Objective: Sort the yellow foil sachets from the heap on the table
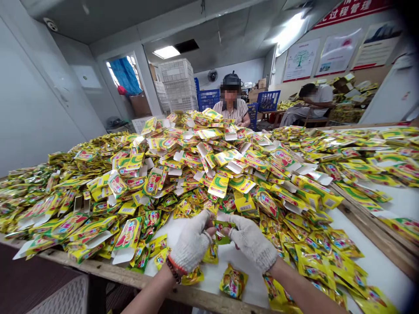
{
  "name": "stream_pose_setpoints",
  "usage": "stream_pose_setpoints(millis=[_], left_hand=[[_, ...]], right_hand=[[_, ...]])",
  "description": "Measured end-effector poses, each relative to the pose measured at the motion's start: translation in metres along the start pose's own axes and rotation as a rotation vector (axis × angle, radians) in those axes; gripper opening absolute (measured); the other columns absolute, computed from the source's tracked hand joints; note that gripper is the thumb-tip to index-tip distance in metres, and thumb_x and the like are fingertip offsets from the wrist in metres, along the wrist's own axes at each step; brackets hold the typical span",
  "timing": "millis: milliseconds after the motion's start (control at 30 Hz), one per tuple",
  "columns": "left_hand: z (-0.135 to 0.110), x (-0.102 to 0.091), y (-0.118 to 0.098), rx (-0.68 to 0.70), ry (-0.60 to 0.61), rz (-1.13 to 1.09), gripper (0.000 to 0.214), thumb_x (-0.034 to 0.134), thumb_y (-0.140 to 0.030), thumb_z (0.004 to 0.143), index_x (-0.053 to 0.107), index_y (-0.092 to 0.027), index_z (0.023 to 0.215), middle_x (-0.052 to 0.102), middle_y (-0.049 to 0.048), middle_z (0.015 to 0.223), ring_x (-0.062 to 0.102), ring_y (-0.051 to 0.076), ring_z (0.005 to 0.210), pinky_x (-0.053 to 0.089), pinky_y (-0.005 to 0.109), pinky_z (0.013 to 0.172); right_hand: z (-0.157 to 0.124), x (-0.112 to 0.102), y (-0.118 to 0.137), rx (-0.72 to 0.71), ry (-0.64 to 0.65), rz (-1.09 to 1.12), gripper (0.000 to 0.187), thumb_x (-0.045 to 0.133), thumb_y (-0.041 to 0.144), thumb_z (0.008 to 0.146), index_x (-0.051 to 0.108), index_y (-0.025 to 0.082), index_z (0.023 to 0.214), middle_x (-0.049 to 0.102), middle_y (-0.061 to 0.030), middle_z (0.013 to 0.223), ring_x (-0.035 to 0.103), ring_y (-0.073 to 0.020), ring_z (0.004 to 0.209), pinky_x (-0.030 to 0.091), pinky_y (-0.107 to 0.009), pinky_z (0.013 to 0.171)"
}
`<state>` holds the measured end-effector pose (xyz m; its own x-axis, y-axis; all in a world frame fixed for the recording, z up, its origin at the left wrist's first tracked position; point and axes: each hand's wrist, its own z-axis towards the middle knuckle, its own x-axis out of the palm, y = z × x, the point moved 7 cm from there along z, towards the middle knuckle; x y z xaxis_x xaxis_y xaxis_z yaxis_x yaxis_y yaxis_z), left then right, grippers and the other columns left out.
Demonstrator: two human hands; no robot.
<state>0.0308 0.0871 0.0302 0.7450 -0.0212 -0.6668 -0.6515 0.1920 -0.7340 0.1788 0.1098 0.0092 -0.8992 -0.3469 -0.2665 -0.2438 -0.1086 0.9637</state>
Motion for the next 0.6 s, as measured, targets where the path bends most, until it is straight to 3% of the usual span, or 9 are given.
stream_pose_setpoints(millis=[67, 100, 200, 333, 400, 500, 600], left_hand=[[-0.003, -0.006, -0.003, -0.006, -0.025, 0.352, 0.016, 0.052, -0.026, 0.085, 0.061, -0.022, 0.097, 0.066, 0.0037, 0.091, 0.061, 0.020, 0.085, 0.045, 0.032, 0.078], [-0.004, -0.005, -0.003, 0.009, 0.018, 0.512, 0.015, 0.055, -0.025, 0.082, 0.062, -0.023, 0.094, 0.066, 0.0047, 0.093, 0.061, 0.023, 0.088, 0.045, 0.034, 0.081], [-0.008, 0.004, -0.001, 0.069, 0.174, 0.754, 0.022, 0.058, -0.020, 0.072, 0.065, -0.024, 0.092, 0.065, 0.0080, 0.102, 0.060, 0.029, 0.097, 0.044, 0.041, 0.084], [-0.006, 0.003, 0.009, 0.032, 0.122, 0.439, 0.023, 0.060, -0.014, 0.062, 0.065, -0.024, 0.082, 0.065, 0.0055, 0.096, 0.059, 0.028, 0.097, 0.042, 0.040, 0.090], [-0.003, -0.002, 0.018, -0.008, 0.075, 0.284, 0.016, 0.058, -0.016, 0.067, 0.064, -0.024, 0.080, 0.067, 0.0033, 0.088, 0.061, 0.025, 0.093, 0.043, 0.036, 0.090], [-0.001, -0.012, 0.025, -0.056, -0.017, 0.175, 0.020, 0.046, -0.025, 0.085, 0.062, -0.023, 0.097, 0.068, 0.0037, 0.093, 0.063, 0.022, 0.095, 0.047, 0.031, 0.087], [-0.004, -0.009, 0.024, -0.136, -0.054, -0.277, 0.026, 0.046, -0.038, 0.090, 0.055, -0.021, 0.106, 0.069, 0.0043, 0.094, 0.066, 0.019, 0.083, 0.051, 0.028, 0.073]], right_hand=[[-0.001, -0.007, 0.006, -0.071, -0.028, -0.009, 0.034, 0.058, 0.029, 0.081, 0.072, 0.018, 0.110, 0.075, -0.0054, 0.100, 0.067, -0.0201, 0.087, 0.053, -0.032, 0.081], [-0.002, -0.010, 0.008, -0.104, -0.038, -0.004, 0.033, 0.059, 0.029, 0.081, 0.072, 0.018, 0.109, 0.075, -0.0059, 0.102, 0.066, -0.0214, 0.093, 0.051, -0.033, 0.087], [-0.002, -0.012, 0.004, -0.087, -0.026, -0.005, 0.030, 0.059, 0.027, 0.080, 0.073, 0.017, 0.105, 0.075, -0.0053, 0.088, 0.066, -0.0195, 0.082, 0.053, -0.031, 0.078], [-0.002, -0.009, -0.014, 0.053, 0.039, 0.009, 0.037, 0.057, 0.024, 0.078, 0.068, 0.013, 0.111, 0.057, 0.0039, 0.056, 0.047, -0.0104, 0.046, 0.040, -0.022, 0.047], [-0.003, -0.010, -0.016, 0.057, 0.046, 0.021, 0.036, 0.058, 0.023, 0.076, 0.069, 0.011, 0.108, 0.051, 0.0058, 0.052, 0.042, -0.0090, 0.043, 0.035, -0.022, 0.045], [-0.006, -0.010, -0.014, 0.054, 0.059, 0.046, 0.027, 0.059, 0.024, 0.075, 0.069, 0.012, 0.096, 0.046, 0.0071, 0.050, 0.039, -0.0079, 0.043, 0.031, -0.021, 0.045], [-0.009, -0.008, -0.009, 0.073, 0.025, 0.063, 0.011, 0.061, 0.026, 0.076, 0.063, 0.016, 0.078, 0.045, 0.0080, 0.046, 0.037, -0.0072, 0.041, 0.027, -0.020, 0.044]])
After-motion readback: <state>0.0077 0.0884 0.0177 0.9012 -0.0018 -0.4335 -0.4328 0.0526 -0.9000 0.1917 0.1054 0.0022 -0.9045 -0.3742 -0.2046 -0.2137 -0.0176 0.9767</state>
